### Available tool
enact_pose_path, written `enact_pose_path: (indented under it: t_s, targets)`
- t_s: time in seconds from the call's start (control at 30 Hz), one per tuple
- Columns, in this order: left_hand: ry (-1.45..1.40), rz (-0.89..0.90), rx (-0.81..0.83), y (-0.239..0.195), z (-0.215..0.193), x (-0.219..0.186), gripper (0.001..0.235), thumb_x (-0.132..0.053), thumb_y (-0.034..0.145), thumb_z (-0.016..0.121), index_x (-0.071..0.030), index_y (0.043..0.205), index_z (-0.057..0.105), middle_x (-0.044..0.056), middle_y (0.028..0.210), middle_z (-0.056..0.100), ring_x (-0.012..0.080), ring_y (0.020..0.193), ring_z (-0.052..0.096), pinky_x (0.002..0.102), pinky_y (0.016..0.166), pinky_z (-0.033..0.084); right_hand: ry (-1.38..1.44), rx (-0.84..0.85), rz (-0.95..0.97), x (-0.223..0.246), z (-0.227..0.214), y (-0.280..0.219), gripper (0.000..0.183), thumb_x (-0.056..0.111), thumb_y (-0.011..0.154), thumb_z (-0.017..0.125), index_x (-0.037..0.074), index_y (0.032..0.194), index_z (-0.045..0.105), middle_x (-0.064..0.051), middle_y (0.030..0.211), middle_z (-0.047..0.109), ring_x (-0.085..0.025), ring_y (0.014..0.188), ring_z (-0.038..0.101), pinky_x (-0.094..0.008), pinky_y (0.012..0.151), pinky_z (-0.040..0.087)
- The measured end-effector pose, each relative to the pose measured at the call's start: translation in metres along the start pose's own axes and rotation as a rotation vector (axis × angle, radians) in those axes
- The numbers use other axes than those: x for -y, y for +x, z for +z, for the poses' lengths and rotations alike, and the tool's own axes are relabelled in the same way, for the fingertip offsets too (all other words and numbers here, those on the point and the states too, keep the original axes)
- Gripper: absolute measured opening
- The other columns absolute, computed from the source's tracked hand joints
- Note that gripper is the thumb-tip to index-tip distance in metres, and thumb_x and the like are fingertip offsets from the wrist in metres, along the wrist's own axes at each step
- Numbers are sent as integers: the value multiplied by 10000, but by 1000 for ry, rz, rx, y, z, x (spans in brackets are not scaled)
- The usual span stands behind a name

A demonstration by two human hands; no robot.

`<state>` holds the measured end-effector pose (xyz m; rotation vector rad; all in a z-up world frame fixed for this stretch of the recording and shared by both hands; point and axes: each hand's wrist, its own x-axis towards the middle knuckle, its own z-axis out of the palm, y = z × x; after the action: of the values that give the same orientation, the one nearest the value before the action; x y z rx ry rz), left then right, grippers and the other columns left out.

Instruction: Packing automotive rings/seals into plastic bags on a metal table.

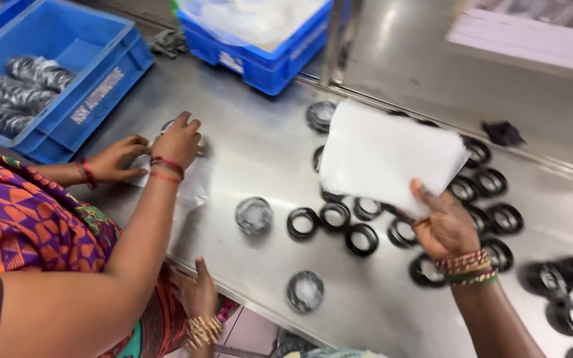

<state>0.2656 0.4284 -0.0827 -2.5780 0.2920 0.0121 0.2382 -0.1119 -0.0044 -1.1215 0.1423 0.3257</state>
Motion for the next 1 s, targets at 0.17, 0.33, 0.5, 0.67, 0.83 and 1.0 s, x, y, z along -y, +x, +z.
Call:
enact_pose_path:
  t_s: [0.17,0.33,0.5,0.67,0.83,1.0]
  targets:
    - [130,299,-402,-68,-143,-84,328,-337,807,615,-301,1105,748,-59,1386,610,208,1391,402,443,1131,352,196,-31,15,-12,-52,-78,349,148,932,684,13,1246,615,-58,1203,684,-170,1104,661,-331,944,565]
    - [-1786,-114,-67,-135,-269,-296,573,-215,819,418,59,1303,280,71,1269,476,81,1244,433,179,1107,322,232,24,12,-14,-81,-136,333,156,922,707,37,1224,631,-49,1179,694,-165,1083,659,-338,915,553]
    - [-2291,-464,-262,-133,-296,-406,500,-217,1012,675,141,1354,603,259,1165,658,258,982,633,391,873,553,287,40,3,-23,-112,-172,301,164,918,731,48,1184,651,-40,1163,702,-154,1084,658,-326,951,549]
    - [-779,-394,-618,-135,-276,-459,523,-27,965,502,-78,1484,531,127,1335,568,220,1168,571,323,1084,492,252,62,39,-38,-167,-199,347,169,917,736,-22,1190,641,-103,1176,708,-194,1099,659,-361,971,549]
    - [-2200,-554,-401,-131,-305,-476,494,-238,1016,601,83,1374,486,122,1241,547,155,1044,602,293,894,545,123,154,19,-20,-204,-222,500,252,937,692,-28,1322,538,-156,1284,659,-231,1200,629,-402,1029,524]
    - [-2543,-705,-210,-121,-322,-492,591,-254,944,647,60,1364,376,126,1124,614,123,915,676,253,721,597,34,71,-109,31,-255,-225,532,375,1007,573,34,1401,469,-157,1321,618,-260,1222,601,-433,1048,512]
